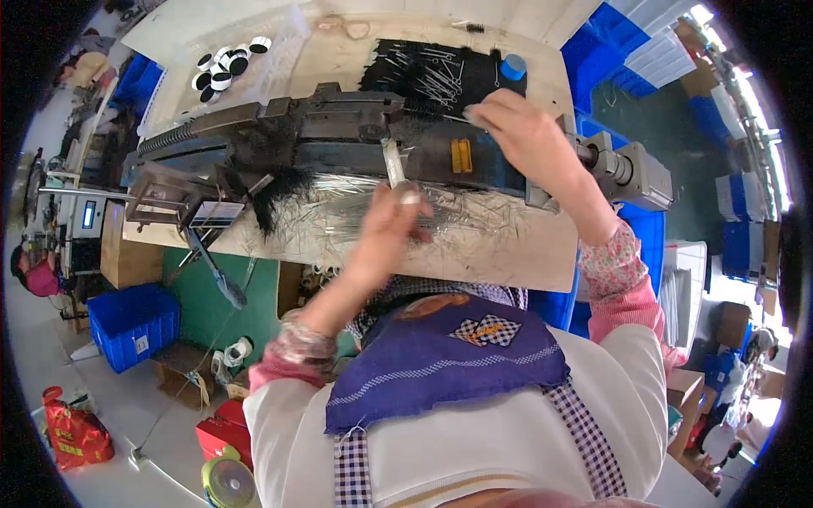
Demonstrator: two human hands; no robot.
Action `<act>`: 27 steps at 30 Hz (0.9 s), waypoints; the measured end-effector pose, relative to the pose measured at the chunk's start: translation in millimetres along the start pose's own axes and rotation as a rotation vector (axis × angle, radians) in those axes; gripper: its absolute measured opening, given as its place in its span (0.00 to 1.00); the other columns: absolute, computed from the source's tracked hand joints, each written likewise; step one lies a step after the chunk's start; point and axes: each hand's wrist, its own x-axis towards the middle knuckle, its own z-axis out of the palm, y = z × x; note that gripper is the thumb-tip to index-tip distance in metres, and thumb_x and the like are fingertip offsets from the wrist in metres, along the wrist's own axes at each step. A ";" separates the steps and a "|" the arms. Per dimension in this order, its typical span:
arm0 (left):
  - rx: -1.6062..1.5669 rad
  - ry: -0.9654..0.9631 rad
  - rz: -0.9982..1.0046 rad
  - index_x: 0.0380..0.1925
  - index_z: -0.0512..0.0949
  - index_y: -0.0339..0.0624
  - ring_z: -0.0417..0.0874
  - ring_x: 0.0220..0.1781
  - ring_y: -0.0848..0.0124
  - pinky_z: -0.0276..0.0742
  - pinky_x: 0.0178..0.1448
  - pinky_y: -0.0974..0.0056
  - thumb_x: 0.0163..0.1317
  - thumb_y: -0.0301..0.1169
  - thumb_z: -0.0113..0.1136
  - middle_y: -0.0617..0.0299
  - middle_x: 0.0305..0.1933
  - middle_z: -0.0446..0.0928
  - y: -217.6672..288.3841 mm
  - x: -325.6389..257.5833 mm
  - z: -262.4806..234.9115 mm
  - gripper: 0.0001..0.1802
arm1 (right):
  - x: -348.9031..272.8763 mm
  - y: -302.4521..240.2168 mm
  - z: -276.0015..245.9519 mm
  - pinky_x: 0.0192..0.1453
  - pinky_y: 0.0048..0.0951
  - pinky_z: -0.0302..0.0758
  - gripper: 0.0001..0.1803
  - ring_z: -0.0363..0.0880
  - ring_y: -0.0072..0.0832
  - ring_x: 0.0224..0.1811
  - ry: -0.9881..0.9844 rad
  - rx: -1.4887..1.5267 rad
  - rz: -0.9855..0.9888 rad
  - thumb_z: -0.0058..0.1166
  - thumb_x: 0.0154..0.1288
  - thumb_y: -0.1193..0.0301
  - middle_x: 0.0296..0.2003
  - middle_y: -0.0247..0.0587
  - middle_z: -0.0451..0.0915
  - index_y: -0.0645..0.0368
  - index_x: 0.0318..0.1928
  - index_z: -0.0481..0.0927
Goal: Processing and arranging hair fibers on a specialized industrial machine for wig or hair extension manufacturing.
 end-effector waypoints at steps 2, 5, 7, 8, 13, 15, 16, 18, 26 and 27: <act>-0.156 0.078 -0.111 0.35 0.72 0.42 0.65 0.23 0.79 0.63 0.24 0.73 0.72 0.40 0.46 0.65 0.32 0.64 8.9 1.0 26.3 0.14 | 2.2 0.5 8.5 0.44 0.33 0.77 0.12 0.77 0.37 0.40 -0.047 -0.170 -0.112 0.51 0.53 0.77 0.33 0.41 0.76 0.62 0.40 0.79; -0.531 -0.093 -0.083 0.36 0.73 0.42 0.62 0.19 0.81 0.58 0.20 0.74 0.71 0.38 0.47 0.67 0.27 0.66 58.4 8.7 22.9 0.12 | 6.0 -0.5 12.0 0.42 0.32 0.77 0.13 0.77 0.36 0.39 -0.097 -0.199 -0.117 0.52 0.52 0.76 0.32 0.40 0.75 0.62 0.41 0.78; -0.762 -0.106 -0.138 0.37 0.73 0.44 0.55 0.14 0.84 0.49 0.15 0.77 0.70 0.37 0.49 0.70 0.20 0.62 92.3 3.8 3.1 0.10 | 5.0 -0.6 13.8 0.41 0.32 0.77 0.13 0.77 0.35 0.39 -0.087 -0.241 -0.099 0.52 0.51 0.76 0.31 0.39 0.75 0.61 0.40 0.78; -0.814 -0.155 -0.020 0.39 0.74 0.43 0.53 0.12 0.85 0.46 0.13 0.77 0.68 0.35 0.50 0.69 0.22 0.64 95.1 2.6 -16.4 0.08 | 5.4 -0.4 12.9 0.41 0.32 0.77 0.12 0.76 0.35 0.39 -0.113 -0.237 -0.118 0.51 0.52 0.76 0.31 0.39 0.75 0.61 0.39 0.78; -0.762 -0.027 0.273 0.43 0.77 0.43 0.58 0.12 0.83 0.51 0.15 0.75 0.70 0.34 0.47 0.70 0.16 0.63 48.7 -22.7 -77.9 0.11 | 3.7 -6.1 8.9 0.41 0.34 0.77 0.10 0.77 0.37 0.39 -0.088 -0.130 -0.095 0.51 0.52 0.75 0.31 0.41 0.75 0.61 0.37 0.78; 0.072 -0.002 0.405 0.35 0.82 0.42 0.66 0.15 0.79 0.60 0.20 0.73 0.67 0.35 0.52 0.64 0.17 0.73 38.8 -19.1 -65.4 0.12 | 31.6 19.4 12.7 0.42 0.36 0.77 0.10 0.77 0.39 0.40 -0.038 -0.276 -0.059 0.52 0.52 0.75 0.30 0.44 0.74 0.61 0.37 0.77; 0.295 -0.075 0.288 0.33 0.83 0.40 0.70 0.17 0.76 0.63 0.24 0.71 0.65 0.35 0.53 0.59 0.21 0.77 50.7 -9.0 -41.4 0.12 | 48.8 39.9 19.0 0.44 0.39 0.75 0.09 0.77 0.42 0.41 -0.075 -0.339 -0.023 0.52 0.55 0.74 0.33 0.46 0.75 0.61 0.38 0.77; 0.560 -0.213 0.177 0.31 0.83 0.38 0.76 0.21 0.71 0.69 0.28 0.67 0.62 0.37 0.57 0.52 0.24 0.80 57.0 31.2 4.5 0.14 | 68.9 71.2 20.9 0.46 0.41 0.73 0.08 0.76 0.45 0.42 -0.118 -0.400 0.009 0.51 0.58 0.74 0.35 0.48 0.75 0.60 0.39 0.77; 0.916 -0.139 0.408 0.25 0.82 0.39 0.83 0.27 0.57 0.77 0.33 0.58 0.57 0.39 0.57 0.51 0.22 0.79 37.8 108.0 15.3 0.15 | 22.0 24.7 4.5 0.39 0.38 0.75 0.09 0.77 0.41 0.36 -0.257 -0.052 -0.207 0.57 0.54 0.69 0.29 0.43 0.73 0.59 0.35 0.76; 1.245 -0.046 0.491 0.23 0.82 0.40 0.83 0.28 0.56 0.78 0.33 0.56 0.58 0.38 0.56 0.52 0.23 0.79 49.0 101.0 15.6 0.14 | 21.8 23.6 8.8 0.39 0.38 0.75 0.09 0.77 0.41 0.36 -0.266 -0.047 -0.204 0.57 0.54 0.69 0.29 0.43 0.73 0.59 0.35 0.76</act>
